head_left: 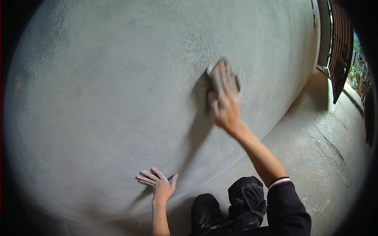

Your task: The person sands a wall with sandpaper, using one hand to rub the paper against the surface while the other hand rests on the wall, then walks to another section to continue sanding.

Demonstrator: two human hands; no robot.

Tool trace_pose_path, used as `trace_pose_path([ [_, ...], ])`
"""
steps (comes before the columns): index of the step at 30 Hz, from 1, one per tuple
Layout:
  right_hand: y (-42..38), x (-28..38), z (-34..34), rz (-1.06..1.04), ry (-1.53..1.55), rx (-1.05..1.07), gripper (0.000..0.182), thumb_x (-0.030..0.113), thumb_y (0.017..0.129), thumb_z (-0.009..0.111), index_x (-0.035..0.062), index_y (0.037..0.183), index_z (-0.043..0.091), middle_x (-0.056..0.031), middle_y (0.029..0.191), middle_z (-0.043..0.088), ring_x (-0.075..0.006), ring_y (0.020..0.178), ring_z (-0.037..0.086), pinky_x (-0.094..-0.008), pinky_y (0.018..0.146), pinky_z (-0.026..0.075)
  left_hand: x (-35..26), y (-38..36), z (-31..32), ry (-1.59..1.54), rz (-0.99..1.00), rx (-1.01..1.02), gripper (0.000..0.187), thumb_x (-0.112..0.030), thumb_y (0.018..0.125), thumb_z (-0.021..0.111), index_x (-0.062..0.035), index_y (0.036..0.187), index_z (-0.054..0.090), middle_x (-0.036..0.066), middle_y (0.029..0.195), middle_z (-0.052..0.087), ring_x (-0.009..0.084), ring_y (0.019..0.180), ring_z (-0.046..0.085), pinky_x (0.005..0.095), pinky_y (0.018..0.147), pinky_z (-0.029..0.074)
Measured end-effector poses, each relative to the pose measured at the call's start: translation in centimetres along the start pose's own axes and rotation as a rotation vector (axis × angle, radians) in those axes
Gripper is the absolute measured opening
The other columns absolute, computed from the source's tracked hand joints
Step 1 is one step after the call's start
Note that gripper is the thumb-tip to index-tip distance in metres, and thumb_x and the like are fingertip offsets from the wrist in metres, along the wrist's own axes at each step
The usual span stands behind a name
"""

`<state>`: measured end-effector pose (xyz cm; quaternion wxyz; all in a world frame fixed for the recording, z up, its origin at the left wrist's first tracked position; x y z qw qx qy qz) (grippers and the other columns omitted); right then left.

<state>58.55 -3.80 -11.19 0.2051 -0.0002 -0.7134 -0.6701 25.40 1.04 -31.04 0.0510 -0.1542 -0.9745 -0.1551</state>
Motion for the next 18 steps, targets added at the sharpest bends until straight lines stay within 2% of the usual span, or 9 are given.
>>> trace_pose_path([
  [3, -5.0, 5.5, 2.8, -0.295, 0.104, 0.421, 0.068, 0.011, 0.074, 0.051, 0.0187, 0.141, 0.044, -0.0042, 0.146, 0.042, -0.0261, 0.137, 0.037, -0.0451, 0.114, 0.027, 0.0, -0.1, 0.0, 0.008, -0.023, 0.033, 0.115, -0.058, 0.084, 0.058, 0.0286, 0.131, -0.001, 0.057, 0.127, -0.023, 0.074, 0.118, -0.022, 0.0786, 0.094, -0.005],
  [6, 1.8, 3.1, 1.4, -0.362, 0.07, 0.248, 0.068, 0.012, 0.074, 0.052, 0.019, 0.141, 0.044, -0.0054, 0.146, 0.042, -0.0253, 0.137, 0.037, -0.0446, 0.114, 0.026, 0.1, 0.1, 0.1, -0.049, -0.046, 0.127, 0.115, -0.058, 0.084, 0.058, 0.0287, 0.131, -0.002, 0.057, 0.127, -0.022, 0.0743, 0.118, -0.022, 0.0786, 0.094, -0.005],
  [7, 3.5, 1.4, 0.7, -0.195, 0.105, 0.179, 0.067, 0.01, 0.074, 0.052, 0.0167, 0.141, 0.044, -0.0077, 0.146, 0.042, -0.0274, 0.137, 0.036, -0.0452, 0.115, 0.025, -0.6, -0.1, -0.8, 0.104, 0.068, -0.099, 0.116, -0.058, 0.084, 0.058, 0.0278, 0.131, -0.003, 0.057, 0.128, -0.022, 0.0743, 0.118, -0.021, 0.0788, 0.094, -0.004],
  [8, 4.6, 0.4, -0.7, -0.078, 0.028, 0.034, 0.064, 0.011, 0.077, 0.05, 0.0141, 0.14, 0.044, -0.0097, 0.146, 0.041, -0.0279, 0.138, 0.035, -0.0457, 0.115, 0.023, 0.0, -0.2, 0.2, 0.107, 0.064, -0.096, 0.116, -0.058, 0.084, 0.058, 0.0278, 0.131, -0.003, 0.057, 0.128, -0.022, 0.0743, 0.118, -0.021, 0.0788, 0.094, -0.004],
  [10, 0.1, 0.4, 0.9, -0.078, 0.048, 0.035, 0.06, 0.014, 0.079, 0.05, 0.0136, 0.139, 0.046, -0.009, 0.147, 0.041, -0.0255, 0.138, 0.035, -0.0453, 0.116, 0.023, -0.1, -0.1, 0.3, 0.087, 0.046, -0.075, 0.117, -0.059, 0.083, 0.058, 0.026, 0.133, -0.005, 0.056, 0.129, -0.023, 0.0739, 0.118, -0.021, 0.0788, 0.094, -0.005],
  [12, -6.8, 5.6, 3.1, -0.367, 0.241, 0.548, 0.059, 0.012, 0.079, 0.047, 0.0147, 0.138, 0.048, -0.0068, 0.147, 0.041, -0.0247, 0.136, 0.038, -0.0456, 0.116, 0.023, -0.3, -0.1, 0.2, 0.09, 0.048, -0.1, 0.117, -0.059, 0.083, 0.058, 0.0254, 0.133, -0.006, 0.056, 0.129, -0.023, 0.0735, 0.119, -0.022, 0.0787, 0.094, -0.005],
  [14, -3.2, 4.1, 2.5, -0.521, 0.183, 0.516, 0.061, 0.01, 0.078, 0.044, 0.0132, 0.139, 0.047, -0.008, 0.148, 0.039, -0.0267, 0.136, 0.038, -0.0451, 0.115, 0.024, -0.1, -0.4, -0.6, 0.116, 0.047, -0.109, 0.118, -0.06, 0.083, 0.058, 0.0248, 0.134, -0.006, 0.055, 0.129, -0.023, 0.0732, 0.119, -0.022, 0.0785, 0.094, -0.006],
  [16, 3.8, 0.6, -0.3, -0.304, 0.024, 0.117, 0.061, 0.01, 0.079, 0.043, 0.0115, 0.14, 0.046, -0.0092, 0.148, 0.039, -0.0277, 0.136, 0.038, -0.0456, 0.115, 0.024, 0.0, -0.1, -0.1, -0.052, -0.035, 0.109, 0.118, -0.061, 0.083, 0.057, 0.0262, 0.133, -0.004, 0.056, 0.129, -0.023, 0.0732, 0.119, -0.023, 0.0783, 0.094, -0.007],
  [18, 5.2, -1.3, -1.1, -0.12, 0.073, -0.018, 0.061, 0.012, 0.079, 0.043, 0.0097, 0.14, 0.045, -0.0103, 0.148, 0.04, -0.0289, 0.137, 0.036, -0.0475, 0.115, 0.022, 0.2, -0.1, 0.3, -0.067, -0.013, 0.081, 0.116, -0.064, 0.083, 0.055, 0.0258, 0.134, 0.003, 0.056, 0.128, -0.023, 0.074, 0.117, -0.023, 0.0798, 0.092, -0.007],
])
Point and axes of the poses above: each hand's wrist, its own y-axis towards the middle knuckle, its own z-axis out of the palm, x = y × z, the point moved 9 cm from there along y, towards the middle knuckle
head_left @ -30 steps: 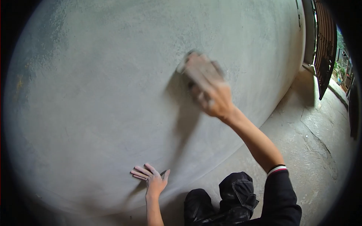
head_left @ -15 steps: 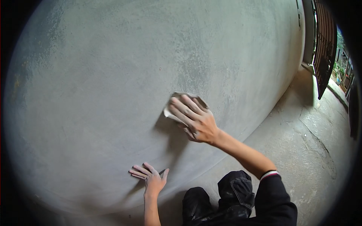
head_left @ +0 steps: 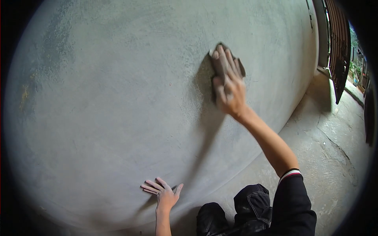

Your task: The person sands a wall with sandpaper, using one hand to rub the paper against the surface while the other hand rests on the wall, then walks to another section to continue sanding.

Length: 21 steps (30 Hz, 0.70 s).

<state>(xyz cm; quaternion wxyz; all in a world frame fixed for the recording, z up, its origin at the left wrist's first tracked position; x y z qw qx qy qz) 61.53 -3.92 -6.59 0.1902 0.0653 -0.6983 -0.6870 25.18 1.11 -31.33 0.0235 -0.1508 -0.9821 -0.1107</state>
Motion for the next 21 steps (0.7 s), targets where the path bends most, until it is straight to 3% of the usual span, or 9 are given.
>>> trace_pose_path([
  [2, -5.2, 1.7, 2.3, -0.103, -0.007, 0.138, 0.061, 0.015, 0.079, 0.045, 0.0119, 0.14, 0.046, -0.0084, 0.148, 0.04, -0.0275, 0.138, 0.035, -0.0485, 0.115, 0.022, -0.1, 0.1, -0.7, -0.012, 0.026, -0.033, 0.114, -0.067, 0.082, 0.053, 0.0253, 0.135, 0.009, 0.056, 0.128, -0.023, 0.0747, 0.116, -0.024, 0.0813, 0.09, -0.006],
  [4, -12.5, 6.0, 4.2, -0.335, 0.09, 0.5, 0.066, 0.017, 0.078, 0.051, 0.0192, 0.144, 0.041, -0.0022, 0.152, 0.033, -0.0228, 0.14, 0.033, -0.0471, 0.115, 0.023, -0.2, -0.1, -0.4, -0.062, -0.056, 0.117, 0.121, -0.065, 0.081, 0.057, 0.0282, 0.132, 0.0, 0.056, 0.129, -0.023, 0.0726, 0.119, -0.023, 0.0787, 0.093, -0.007],
  [6, -10.5, 5.8, 3.7, -0.366, 0.178, 0.535, 0.068, 0.018, 0.08, 0.05, 0.0161, 0.146, 0.035, -0.0057, 0.154, 0.03, -0.0249, 0.141, 0.029, -0.0484, 0.115, 0.021, -0.2, 0.1, -0.2, -0.045, -0.045, 0.093, 0.121, -0.065, 0.081, 0.057, 0.0282, 0.132, 0.0, 0.056, 0.129, -0.022, 0.0725, 0.119, -0.023, 0.0788, 0.093, -0.006],
  [7, -7.8, 6.2, 3.4, -0.368, 0.178, 0.528, 0.068, 0.018, 0.08, 0.05, 0.0161, 0.146, 0.035, -0.0057, 0.154, 0.03, -0.0249, 0.141, 0.029, -0.0484, 0.115, 0.021, -0.1, 0.0, -0.2, -0.02, -0.041, 0.08, 0.121, -0.065, 0.08, 0.057, 0.0282, 0.132, 0.0, 0.056, 0.129, -0.022, 0.0724, 0.119, -0.023, 0.0789, 0.093, -0.006],
  [9, -0.2, 4.0, 1.1, 0.053, 0.041, 0.151, 0.069, 0.017, 0.08, 0.05, 0.0101, 0.147, 0.033, -0.0123, 0.153, 0.028, -0.0314, 0.142, 0.025, -0.0505, 0.115, 0.019, -0.3, 0.2, -0.6, -0.038, -0.046, 0.085, 0.121, -0.065, 0.08, 0.057, 0.0281, 0.132, -0.001, 0.056, 0.129, -0.022, 0.0726, 0.119, -0.023, 0.0791, 0.093, -0.006],
  [12, -2.3, 4.9, 2.7, 0.149, 0.067, 0.029, 0.069, 0.017, 0.081, 0.049, 0.0056, 0.146, 0.032, -0.0184, 0.153, 0.026, -0.0378, 0.142, 0.021, -0.0523, 0.115, 0.017, 0.5, -0.2, 0.4, -0.019, -0.028, 0.069, 0.121, -0.065, 0.08, 0.058, 0.0274, 0.132, -0.001, 0.056, 0.129, -0.022, 0.0728, 0.119, -0.023, 0.0795, 0.092, -0.006],
  [14, -9.7, 7.8, 4.8, 0.199, 0.141, 0.207, 0.068, 0.02, 0.081, 0.051, 0.0016, 0.144, 0.035, -0.0205, 0.153, 0.025, -0.0377, 0.143, 0.02, -0.0517, 0.115, 0.012, 0.2, 0.4, 0.3, -0.004, 0.005, 0.029, 0.121, -0.064, 0.08, 0.058, 0.0267, 0.133, -0.002, 0.056, 0.129, -0.022, 0.0728, 0.119, -0.023, 0.0796, 0.092, -0.006],
  [17, -9.7, 7.7, 5.5, 0.178, 0.124, 0.323, 0.069, 0.02, 0.083, 0.05, 0.0, 0.146, 0.031, -0.0205, 0.154, 0.022, -0.037, 0.144, 0.018, -0.0502, 0.116, 0.011, 0.5, -0.1, 0.4, -0.083, -0.015, 0.018, 0.114, -0.067, 0.081, 0.054, 0.0238, 0.135, 0.013, 0.055, 0.13, -0.021, 0.0749, 0.117, -0.022, 0.0818, 0.09, -0.005],
  [21, -0.2, 4.2, 2.8, 0.256, 0.09, -0.01, 0.068, 0.019, 0.088, 0.046, -0.0001, 0.148, 0.021, -0.021, 0.155, 0.016, -0.0372, 0.145, 0.011, -0.0494, 0.116, 0.009, 0.4, 0.0, 0.8, 0.045, 0.061, -0.134, 0.113, -0.068, 0.081, 0.053, 0.0233, 0.135, 0.016, 0.055, 0.131, -0.019, 0.0752, 0.118, -0.02, 0.0821, 0.09, -0.003],
])
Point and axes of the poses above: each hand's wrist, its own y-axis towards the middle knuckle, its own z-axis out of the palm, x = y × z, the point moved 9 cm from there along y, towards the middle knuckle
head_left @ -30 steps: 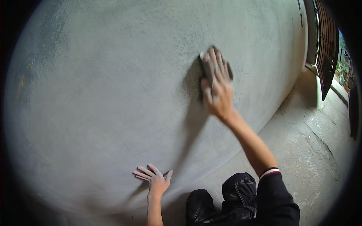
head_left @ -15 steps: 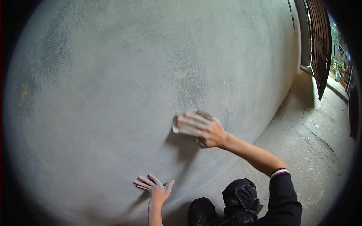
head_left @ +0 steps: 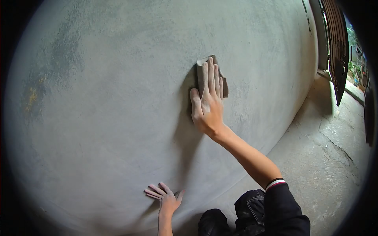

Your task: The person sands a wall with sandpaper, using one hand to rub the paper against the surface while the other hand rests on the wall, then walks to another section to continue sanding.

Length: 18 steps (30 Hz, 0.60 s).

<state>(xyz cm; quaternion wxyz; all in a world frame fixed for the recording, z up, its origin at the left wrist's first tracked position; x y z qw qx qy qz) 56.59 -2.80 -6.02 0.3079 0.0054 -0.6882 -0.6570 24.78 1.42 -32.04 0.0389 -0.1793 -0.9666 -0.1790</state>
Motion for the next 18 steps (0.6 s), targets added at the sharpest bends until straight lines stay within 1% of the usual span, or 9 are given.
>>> trace_pose_path([
  [2, -2.0, 0.0, 0.4, 0.016, -0.019, 0.026, 0.068, 0.019, 0.088, 0.047, -0.0014, 0.148, 0.022, -0.0226, 0.155, 0.017, -0.038, 0.144, 0.012, -0.0491, 0.116, 0.008, -0.2, -0.3, -0.5, 0.041, 0.021, -0.038, 0.113, -0.068, 0.081, 0.053, 0.0232, 0.135, 0.017, 0.056, 0.131, -0.019, 0.0753, 0.118, -0.019, 0.0821, 0.09, -0.003],
  [3, -5.6, 0.1, 0.9, 0.024, -0.025, 0.059, 0.069, 0.02, 0.087, 0.048, -0.0022, 0.147, 0.023, -0.0234, 0.154, 0.017, -0.0385, 0.144, 0.012, -0.0492, 0.116, 0.008, -0.1, -0.2, -0.4, -0.003, -0.014, 0.029, 0.115, -0.066, 0.081, 0.056, 0.0228, 0.136, 0.007, 0.055, 0.131, -0.02, 0.0738, 0.119, -0.021, 0.0807, 0.091, -0.005],
  [4, -9.4, 0.4, 2.1, -0.009, -0.072, 0.207, 0.072, 0.023, 0.085, 0.05, -0.0034, 0.147, 0.024, -0.0245, 0.154, 0.017, -0.0391, 0.144, 0.013, -0.0499, 0.116, 0.008, 0.0, -0.1, -0.2, -0.048, -0.047, 0.095, 0.119, -0.064, 0.08, 0.058, 0.0223, 0.136, -0.002, 0.054, 0.132, -0.022, 0.0722, 0.12, -0.022, 0.0793, 0.092, -0.007],
  [5, -10.9, 0.5, 2.5, -0.021, -0.08, 0.299, 0.073, 0.025, 0.084, 0.051, -0.0015, 0.147, 0.025, -0.0232, 0.154, 0.017, -0.0382, 0.144, 0.013, -0.0501, 0.116, 0.009, -0.4, -0.1, -0.7, -0.055, -0.049, 0.103, 0.119, -0.064, 0.08, 0.058, 0.0223, 0.136, -0.002, 0.054, 0.132, -0.022, 0.0722, 0.12, -0.022, 0.0793, 0.092, -0.007],
  [8, -2.7, -0.4, 0.5, -0.028, -0.025, 0.143, 0.07, 0.023, 0.088, 0.046, 0.0009, 0.149, 0.021, -0.0207, 0.156, 0.014, -0.0384, 0.144, 0.01, -0.0478, 0.117, 0.006, 0.1, -0.1, -0.2, -0.081, -0.112, 0.219, 0.119, -0.064, 0.081, 0.057, 0.0231, 0.136, -0.003, 0.055, 0.131, -0.021, 0.0727, 0.12, -0.022, 0.0794, 0.092, -0.007],
  [10, 2.9, -0.7, -0.8, 0.013, 0.043, 0.023, 0.068, 0.02, 0.09, 0.043, 0.0008, 0.15, 0.015, -0.02, 0.157, 0.009, -0.0378, 0.145, 0.006, -0.0479, 0.117, 0.004, -0.2, 0.0, -0.5, -0.032, -0.033, 0.087, 0.111, -0.068, 0.081, 0.053, 0.0234, 0.135, 0.019, 0.056, 0.131, -0.017, 0.0758, 0.117, -0.02, 0.082, 0.09, -0.003],
  [13, -1.6, -0.1, 0.3, 0.045, -0.002, 0.043, 0.069, 0.021, 0.09, 0.044, 0.0002, 0.15, 0.016, -0.0214, 0.156, 0.009, -0.0383, 0.145, 0.006, -0.048, 0.117, 0.005, -0.1, -0.1, -0.1, -0.006, 0.018, -0.001, 0.112, -0.067, 0.082, 0.054, 0.0225, 0.136, 0.015, 0.056, 0.13, -0.017, 0.0756, 0.117, -0.021, 0.0817, 0.09, -0.004],
  [15, -7.4, 2.6, 1.8, 0.001, -0.023, 0.277, 0.07, 0.022, 0.089, 0.046, -0.0002, 0.149, 0.018, -0.0231, 0.156, 0.01, -0.0402, 0.144, 0.008, -0.0498, 0.117, 0.007, -0.3, 0.1, -0.4, -0.03, -0.005, 0.042, 0.113, -0.067, 0.082, 0.054, 0.0218, 0.137, 0.012, 0.056, 0.13, -0.018, 0.0755, 0.117, -0.021, 0.0816, 0.09, -0.004],
  [18, -4.7, 1.4, 1.9, -0.015, -0.039, 0.262, 0.068, 0.022, 0.09, 0.046, -0.0009, 0.148, 0.02, -0.0222, 0.156, 0.011, -0.0385, 0.144, 0.01, -0.0488, 0.117, 0.008, -0.2, 0.0, -0.3, -0.046, -0.048, 0.125, 0.114, -0.067, 0.082, 0.053, 0.0205, 0.138, 0.008, 0.056, 0.13, -0.019, 0.0753, 0.117, -0.021, 0.0814, 0.091, -0.005],
])
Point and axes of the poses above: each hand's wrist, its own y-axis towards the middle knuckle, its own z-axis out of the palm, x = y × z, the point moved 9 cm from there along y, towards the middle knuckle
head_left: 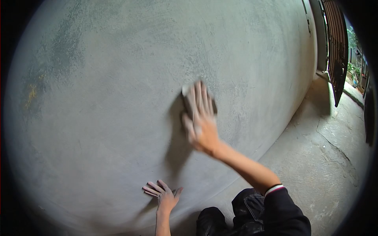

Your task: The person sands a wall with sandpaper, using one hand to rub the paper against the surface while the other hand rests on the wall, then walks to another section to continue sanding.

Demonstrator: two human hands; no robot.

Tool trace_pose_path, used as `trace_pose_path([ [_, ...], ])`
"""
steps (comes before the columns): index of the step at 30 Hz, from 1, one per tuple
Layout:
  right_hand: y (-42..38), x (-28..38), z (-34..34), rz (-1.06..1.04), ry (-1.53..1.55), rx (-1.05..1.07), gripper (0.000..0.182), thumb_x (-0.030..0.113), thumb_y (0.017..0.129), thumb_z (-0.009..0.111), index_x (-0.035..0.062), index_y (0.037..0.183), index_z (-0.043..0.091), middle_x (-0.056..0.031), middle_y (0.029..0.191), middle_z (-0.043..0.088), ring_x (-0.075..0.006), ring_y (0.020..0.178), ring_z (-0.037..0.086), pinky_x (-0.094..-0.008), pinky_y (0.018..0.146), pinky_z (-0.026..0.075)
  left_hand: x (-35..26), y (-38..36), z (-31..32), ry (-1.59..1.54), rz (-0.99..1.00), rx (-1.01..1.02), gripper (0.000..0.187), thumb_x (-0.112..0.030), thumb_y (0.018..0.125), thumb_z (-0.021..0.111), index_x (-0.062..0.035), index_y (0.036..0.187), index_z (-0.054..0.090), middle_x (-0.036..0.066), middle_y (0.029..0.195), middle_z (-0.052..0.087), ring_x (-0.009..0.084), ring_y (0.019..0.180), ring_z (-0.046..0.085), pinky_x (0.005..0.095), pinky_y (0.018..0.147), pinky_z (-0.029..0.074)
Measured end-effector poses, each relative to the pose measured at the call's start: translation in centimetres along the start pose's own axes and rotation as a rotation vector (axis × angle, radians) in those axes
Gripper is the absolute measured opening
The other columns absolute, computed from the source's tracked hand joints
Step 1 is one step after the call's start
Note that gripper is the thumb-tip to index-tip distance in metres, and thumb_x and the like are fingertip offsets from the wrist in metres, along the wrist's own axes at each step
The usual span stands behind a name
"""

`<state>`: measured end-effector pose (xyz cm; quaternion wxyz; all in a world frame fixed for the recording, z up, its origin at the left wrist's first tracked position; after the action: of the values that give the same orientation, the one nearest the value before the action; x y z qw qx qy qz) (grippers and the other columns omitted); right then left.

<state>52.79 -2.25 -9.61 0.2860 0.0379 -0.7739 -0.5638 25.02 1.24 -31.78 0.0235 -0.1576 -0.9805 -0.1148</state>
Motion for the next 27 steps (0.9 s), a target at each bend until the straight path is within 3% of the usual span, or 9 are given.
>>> trace_pose_path([
  [3, 7.5, -1.4, -4.6, 0.015, 0.046, -0.287, 0.065, 0.021, 0.092, 0.043, 0.0003, 0.149, 0.019, -0.0196, 0.156, 0.012, -0.036, 0.145, 0.01, -0.049, 0.117, 0.01, 0.1, 0.0, 0.7, 0.018, 0.014, -0.001, 0.112, -0.067, 0.083, 0.052, 0.0203, 0.138, 0.009, 0.056, 0.13, -0.019, 0.0752, 0.117, -0.02, 0.0814, 0.091, -0.005],
  [5, 5.2, -1.2, -3.5, 0.06, 0.048, -0.322, 0.066, 0.021, 0.092, 0.043, 0.0012, 0.149, 0.019, -0.0202, 0.156, 0.011, -0.0362, 0.145, 0.008, -0.0503, 0.116, 0.009, 0.1, -0.2, 0.5, 0.041, 0.042, -0.056, 0.111, -0.067, 0.083, 0.051, 0.0207, 0.138, 0.012, 0.056, 0.131, -0.018, 0.0752, 0.118, -0.02, 0.0814, 0.091, -0.004],
  [10, -1.6, 0.2, 1.0, 0.004, -0.007, 0.06, 0.066, 0.025, 0.094, 0.04, 0.0015, 0.15, 0.014, -0.0208, 0.157, 0.007, -0.0353, 0.145, 0.006, -0.0495, 0.117, 0.006, -0.4, -0.1, -0.4, -0.019, 0.003, 0.011, 0.108, -0.068, 0.084, 0.049, 0.0208, 0.137, 0.021, 0.055, 0.131, -0.017, 0.0754, 0.118, -0.019, 0.081, 0.091, -0.005],
  [13, 7.0, -2.1, -5.1, 0.077, 0.168, -0.249, 0.063, 0.023, 0.096, 0.038, 0.0014, 0.15, 0.014, -0.0173, 0.157, 0.008, -0.0357, 0.145, 0.004, -0.0494, 0.117, 0.004, -0.4, -0.1, -0.5, -0.029, -0.007, 0.024, 0.109, -0.069, 0.083, 0.048, 0.0208, 0.137, 0.02, 0.056, 0.132, -0.014, 0.0752, 0.118, -0.02, 0.0804, 0.092, -0.006],
  [15, 6.3, -2.2, -4.5, 0.074, 0.114, -0.267, 0.066, 0.024, 0.095, 0.04, 0.0015, 0.15, 0.013, -0.0188, 0.157, 0.008, -0.0354, 0.145, 0.004, -0.0492, 0.117, 0.004, -0.1, -0.1, -0.1, -0.021, -0.005, 0.015, 0.109, -0.069, 0.083, 0.048, 0.0207, 0.137, 0.02, 0.056, 0.132, -0.013, 0.075, 0.118, -0.02, 0.0803, 0.092, -0.006],
  [19, -3.3, 0.1, 0.9, 0.087, 0.056, 0.118, 0.068, 0.024, 0.092, 0.046, 0.0013, 0.149, 0.018, -0.0222, 0.155, 0.013, -0.0388, 0.144, 0.009, -0.0487, 0.117, 0.008, -0.7, 0.0, -1.2, -0.065, -0.059, 0.136, 0.116, -0.068, 0.082, 0.051, 0.0255, 0.135, 0.009, 0.056, 0.132, -0.016, 0.0731, 0.121, -0.018, 0.0779, 0.094, -0.007],
  [22, 1.0, -1.2, -0.7, 0.014, 0.038, 0.058, 0.068, 0.023, 0.091, 0.046, 0.0003, 0.149, 0.019, -0.0224, 0.155, 0.014, -0.0371, 0.145, 0.01, -0.0487, 0.117, 0.008, -0.4, 0.0, -0.9, -0.037, -0.067, 0.144, 0.115, -0.067, 0.082, 0.052, 0.025, 0.136, 0.007, 0.055, 0.133, -0.017, 0.0728, 0.121, -0.019, 0.0779, 0.094, -0.007],
  [24, 5.3, -3.1, -4.3, -0.013, -0.009, -0.292, 0.067, 0.023, 0.091, 0.046, -0.0005, 0.149, 0.02, -0.0221, 0.155, 0.013, -0.0367, 0.145, 0.011, -0.0483, 0.117, 0.008, -0.6, -0.1, -0.1, -0.027, -0.058, 0.128, 0.116, -0.066, 0.082, 0.053, 0.025, 0.136, 0.007, 0.055, 0.133, -0.017, 0.0728, 0.121, -0.019, 0.0779, 0.094, -0.007],
  [27, 2.7, -2.0, -2.9, 0.096, 0.07, -0.292, 0.067, 0.022, 0.09, 0.046, -0.001, 0.148, 0.022, -0.0214, 0.156, 0.014, -0.0371, 0.145, 0.01, -0.0474, 0.117, 0.006, -0.3, 0.2, -0.3, -0.002, -0.05, 0.067, 0.116, -0.065, 0.081, 0.055, 0.025, 0.135, 0.007, 0.055, 0.133, -0.016, 0.0726, 0.121, -0.019, 0.078, 0.094, -0.007],
])
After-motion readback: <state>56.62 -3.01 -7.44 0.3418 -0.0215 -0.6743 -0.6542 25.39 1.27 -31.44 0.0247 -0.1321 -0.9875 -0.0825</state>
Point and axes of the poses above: each hand's wrist, its own y-axis towards the middle knuckle, its own z-axis out of the palm, x = y × z, the point moved 9 cm from there along y, towards the middle knuckle
